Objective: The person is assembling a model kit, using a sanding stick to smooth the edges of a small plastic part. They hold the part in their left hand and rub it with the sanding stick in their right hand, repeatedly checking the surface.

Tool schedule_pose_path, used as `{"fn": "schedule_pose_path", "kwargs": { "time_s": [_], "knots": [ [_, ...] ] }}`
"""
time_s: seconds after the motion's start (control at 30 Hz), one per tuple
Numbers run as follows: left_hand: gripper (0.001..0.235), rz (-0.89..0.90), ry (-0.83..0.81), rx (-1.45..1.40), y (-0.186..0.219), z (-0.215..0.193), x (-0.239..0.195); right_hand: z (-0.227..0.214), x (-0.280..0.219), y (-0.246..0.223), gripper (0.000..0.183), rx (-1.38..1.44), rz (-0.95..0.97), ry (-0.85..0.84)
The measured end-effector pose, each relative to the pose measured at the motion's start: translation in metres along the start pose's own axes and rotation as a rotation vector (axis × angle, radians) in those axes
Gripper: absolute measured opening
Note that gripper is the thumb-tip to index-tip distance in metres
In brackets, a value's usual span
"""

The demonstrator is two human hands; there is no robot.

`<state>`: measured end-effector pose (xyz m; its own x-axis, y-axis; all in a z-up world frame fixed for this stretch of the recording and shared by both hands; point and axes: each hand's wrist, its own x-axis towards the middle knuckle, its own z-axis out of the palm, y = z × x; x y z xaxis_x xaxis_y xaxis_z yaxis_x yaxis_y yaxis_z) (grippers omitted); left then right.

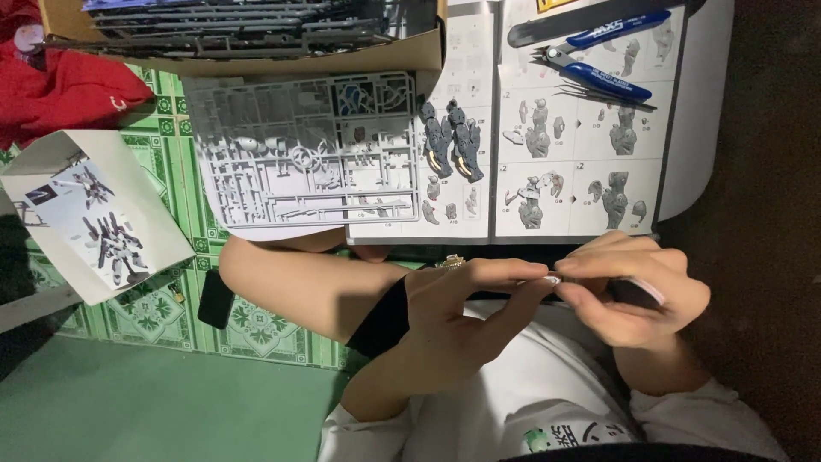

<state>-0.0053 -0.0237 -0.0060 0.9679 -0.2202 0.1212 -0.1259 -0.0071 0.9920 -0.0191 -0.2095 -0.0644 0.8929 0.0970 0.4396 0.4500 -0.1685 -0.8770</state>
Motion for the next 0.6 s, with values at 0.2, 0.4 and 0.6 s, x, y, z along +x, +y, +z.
{"fn": "schedule_pose_path", "kwargs": {
  "time_s": [0.2,0.4,0.6],
  "knots": [
    [0.008,0.021,0.018,-0.062,0.002,0.0,0.002,0.0,0.016,-0.002,0.011,0.195,0.005,-0.121],
    [0.01,-0.016,0.019,-0.076,0.002,0.0,-0.001,0.0,0.001,-0.002,0.013,0.048,0.07,0.024],
    [0.01,-0.008,0.001,-0.062,0.005,-0.001,0.001,-0.002,-0.004,0.002,0.016,0.006,0.008,-0.011]
  ]
}}
